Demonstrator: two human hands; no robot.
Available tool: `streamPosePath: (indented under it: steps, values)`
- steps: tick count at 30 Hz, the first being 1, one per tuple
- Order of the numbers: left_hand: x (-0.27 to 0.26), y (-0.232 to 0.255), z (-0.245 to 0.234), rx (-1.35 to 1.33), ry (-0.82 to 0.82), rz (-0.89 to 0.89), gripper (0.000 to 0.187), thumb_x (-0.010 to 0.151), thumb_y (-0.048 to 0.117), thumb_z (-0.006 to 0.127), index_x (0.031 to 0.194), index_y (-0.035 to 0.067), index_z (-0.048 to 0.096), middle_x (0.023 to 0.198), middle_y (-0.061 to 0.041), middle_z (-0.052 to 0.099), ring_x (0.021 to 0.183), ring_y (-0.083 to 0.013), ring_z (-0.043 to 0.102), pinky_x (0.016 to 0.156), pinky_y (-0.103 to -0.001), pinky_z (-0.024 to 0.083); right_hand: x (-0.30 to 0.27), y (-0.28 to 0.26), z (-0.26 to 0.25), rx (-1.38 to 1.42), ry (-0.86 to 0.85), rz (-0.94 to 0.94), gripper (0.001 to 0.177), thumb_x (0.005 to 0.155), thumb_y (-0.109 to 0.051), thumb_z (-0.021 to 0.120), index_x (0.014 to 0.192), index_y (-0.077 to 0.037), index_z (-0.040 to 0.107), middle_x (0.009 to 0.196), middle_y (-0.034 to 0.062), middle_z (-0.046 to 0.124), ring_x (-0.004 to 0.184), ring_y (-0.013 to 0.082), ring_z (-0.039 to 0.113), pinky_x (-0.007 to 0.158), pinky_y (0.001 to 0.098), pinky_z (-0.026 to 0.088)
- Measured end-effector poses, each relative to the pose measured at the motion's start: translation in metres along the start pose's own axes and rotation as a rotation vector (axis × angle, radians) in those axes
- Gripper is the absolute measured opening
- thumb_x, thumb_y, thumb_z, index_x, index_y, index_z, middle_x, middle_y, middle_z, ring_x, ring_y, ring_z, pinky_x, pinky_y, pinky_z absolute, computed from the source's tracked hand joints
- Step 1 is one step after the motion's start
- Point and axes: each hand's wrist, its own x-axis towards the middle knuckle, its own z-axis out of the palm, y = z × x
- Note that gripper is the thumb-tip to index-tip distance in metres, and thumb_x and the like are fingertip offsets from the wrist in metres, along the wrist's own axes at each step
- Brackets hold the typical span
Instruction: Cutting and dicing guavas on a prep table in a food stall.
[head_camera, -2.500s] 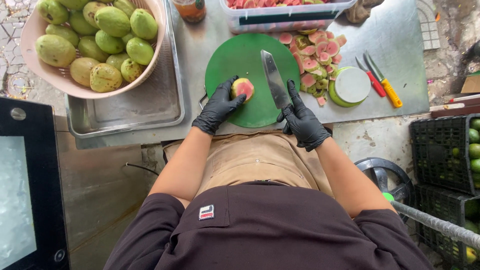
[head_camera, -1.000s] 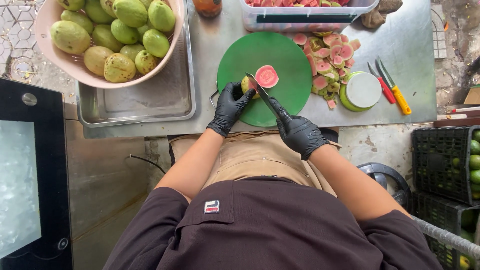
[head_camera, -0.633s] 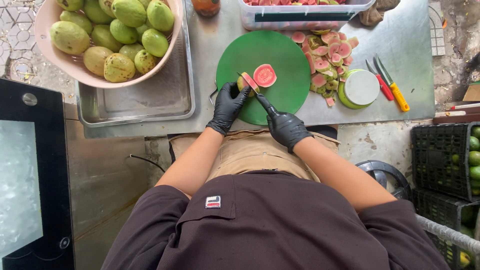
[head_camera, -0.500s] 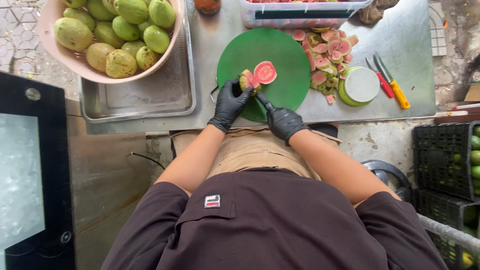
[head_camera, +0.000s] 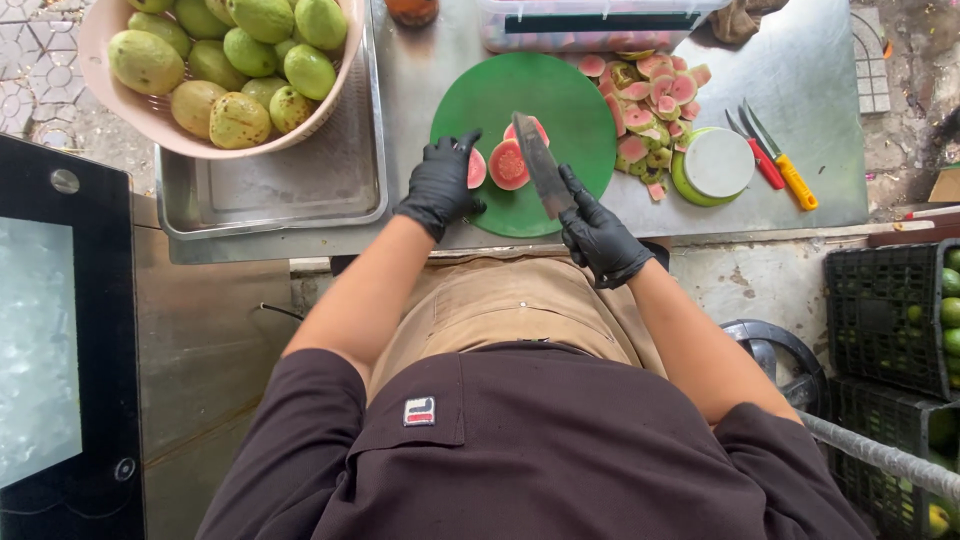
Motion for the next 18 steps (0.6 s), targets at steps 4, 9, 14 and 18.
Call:
streamPosePath:
  steps: [4,9,14,18]
  values:
    - [0.031,-0.025,0.019,0.148,-0.131,0.076,0.096,0.059,0.04,0.094,0.142,0.02,0.05,0.121,-0.018,0.058,0.109,-0.0387,0.061,0.088,-0.049,0.055,-0.004,-0.001,0.0,0.039,0.035,-0.064,0.069,0.108,-0.013,0.046,0.167,-0.034,0.018,0.062,-0.0029,0.044,0.049,0.0068,0.039,0.046,0.0243,0.042]
    - [0.035,-0.045,0.015,-0.714,-0.176,-0.031,0.056,0.084,0.048,0.073,0.128,0.014,0.062,0.111,-0.015,0.068,0.101,-0.0338,0.068,0.088,-0.05,0.056,-0.013,0.008,-0.007,0.225,0.121,-0.192,0.057,0.114,-0.028,0.043,0.167,-0.019,0.026,0.067,-0.0008,0.049,0.053,0.0077,0.043,0.047,0.023,0.04]
    - [0.017,-0.019,0.008,-2.118,-0.42,-0.271,0.058,0.09,0.051,0.057,0.128,0.008,0.063,0.113,-0.021,0.069,0.103,-0.0362,0.068,0.09,-0.051,0.057,-0.028,0.012,0.003,0.226,0.139,-0.307,0.054,0.117,-0.026,0.044,0.166,-0.006,0.037,0.077,0.0028,0.055,0.065,0.0104,0.049,0.06,0.0224,0.041]
    - [0.005,0.017,0.011,-2.679,-0.583,-0.253,0.055,0.096,0.049,0.053,0.129,0.005,0.062,0.123,-0.015,0.069,0.111,-0.0345,0.066,0.095,-0.05,0.055,-0.053,-0.027,0.041,0.003,0.099,-0.522,0.058,0.117,-0.016,0.054,0.17,-0.007,0.032,0.088,0.0038,0.054,0.081,0.0134,0.053,0.08,0.0247,0.047]
